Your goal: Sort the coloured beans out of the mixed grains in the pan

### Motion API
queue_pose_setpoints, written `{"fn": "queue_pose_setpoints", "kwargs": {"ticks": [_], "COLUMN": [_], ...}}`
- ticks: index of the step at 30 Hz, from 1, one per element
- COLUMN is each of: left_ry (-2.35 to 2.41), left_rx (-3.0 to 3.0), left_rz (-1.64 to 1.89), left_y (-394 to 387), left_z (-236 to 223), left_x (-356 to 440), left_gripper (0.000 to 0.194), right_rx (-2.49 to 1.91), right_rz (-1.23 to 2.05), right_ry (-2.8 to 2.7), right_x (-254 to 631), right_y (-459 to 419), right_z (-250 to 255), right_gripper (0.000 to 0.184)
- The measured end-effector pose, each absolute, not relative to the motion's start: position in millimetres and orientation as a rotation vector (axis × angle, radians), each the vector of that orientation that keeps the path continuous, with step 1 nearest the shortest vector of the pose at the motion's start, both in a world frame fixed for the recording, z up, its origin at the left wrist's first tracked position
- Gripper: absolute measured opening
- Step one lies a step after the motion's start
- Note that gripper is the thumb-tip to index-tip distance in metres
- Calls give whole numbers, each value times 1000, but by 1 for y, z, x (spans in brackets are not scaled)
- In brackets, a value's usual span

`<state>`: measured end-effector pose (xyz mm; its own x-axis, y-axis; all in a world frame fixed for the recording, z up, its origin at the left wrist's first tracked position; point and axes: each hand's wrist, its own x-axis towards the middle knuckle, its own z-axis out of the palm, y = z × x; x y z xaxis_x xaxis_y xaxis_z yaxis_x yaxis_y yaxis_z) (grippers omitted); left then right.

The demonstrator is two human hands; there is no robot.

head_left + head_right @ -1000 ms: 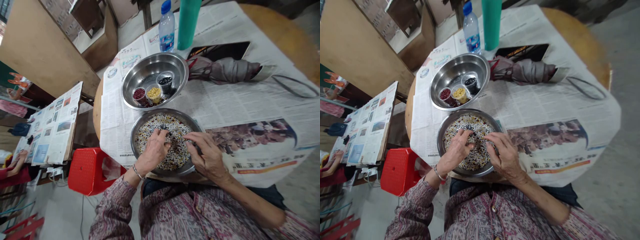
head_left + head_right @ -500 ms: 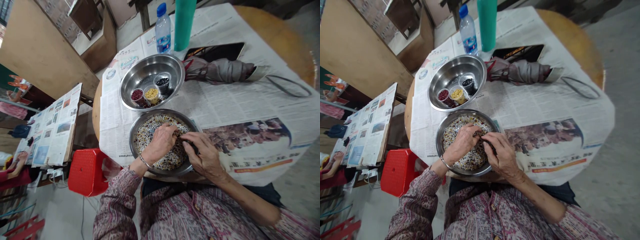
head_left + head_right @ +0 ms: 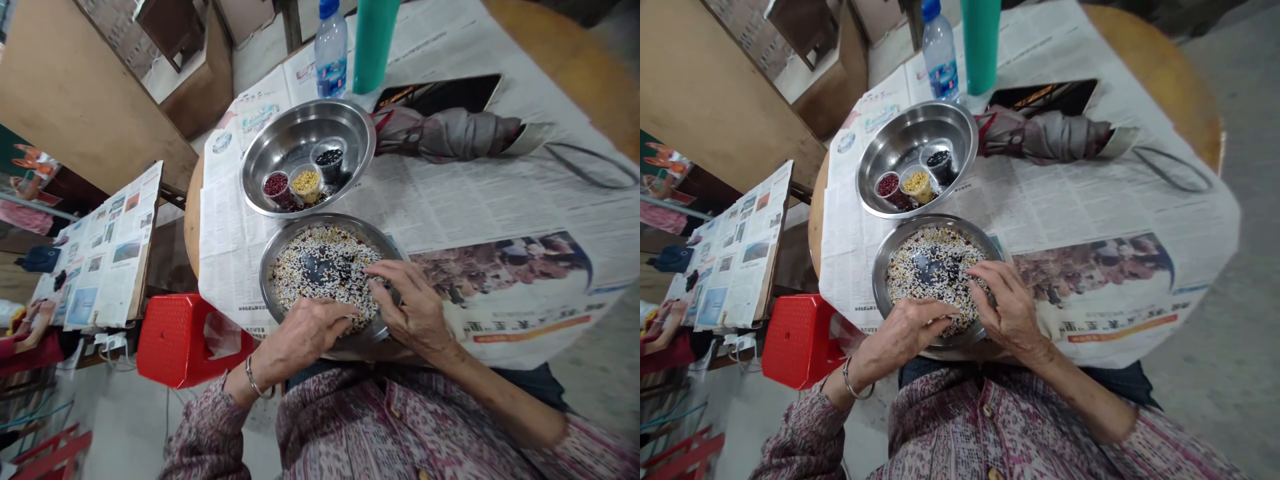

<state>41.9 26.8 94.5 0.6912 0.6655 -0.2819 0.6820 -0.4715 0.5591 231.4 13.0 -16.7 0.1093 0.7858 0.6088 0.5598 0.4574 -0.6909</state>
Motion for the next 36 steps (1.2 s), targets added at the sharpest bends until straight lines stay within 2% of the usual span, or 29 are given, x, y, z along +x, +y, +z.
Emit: {"fn": "queue_pose_setpoints", "kwargs": {"ticks": [2,5,7,11,13,20,25,30,36], "left_ry": [1087,1171,1163,1063,1072,1366,1520,1439,1304], "left_rx": [2298,2429,2463,2460,2445,2329,2218,2172,2240], "left_rz": [58,96,84,1,-16,172,138,77,21], "left_y": [35,54,66,82,87,93,72,38,27], "left_z": [87,72,63,54,54,53,63,78,82], "left_x": [43,49,57,72,77,54,17,12,23], "left_gripper": [26,49,57,24,17,18,18,21,13], "right_rx": [-1214,-1217,-1220,-1217,-1216,-1200,-1199,-1204,-1224], "right_rz": [238,220,212,212,218,238,237,249,254], "right_ry": [-1571,-1580,-1582,-1583,-1583,-1565,-1571,-1569,-1555], "right_x": [232,232,232,232,232,231,231,232,231], "right_y": [13,13,13,13,13,13,13,13,13], "right_z": [-17,-16,-16,-16,-16,-13,-13,-13,-14], "right_gripper": [28,28,28,28,27,29,28,26,25]}}
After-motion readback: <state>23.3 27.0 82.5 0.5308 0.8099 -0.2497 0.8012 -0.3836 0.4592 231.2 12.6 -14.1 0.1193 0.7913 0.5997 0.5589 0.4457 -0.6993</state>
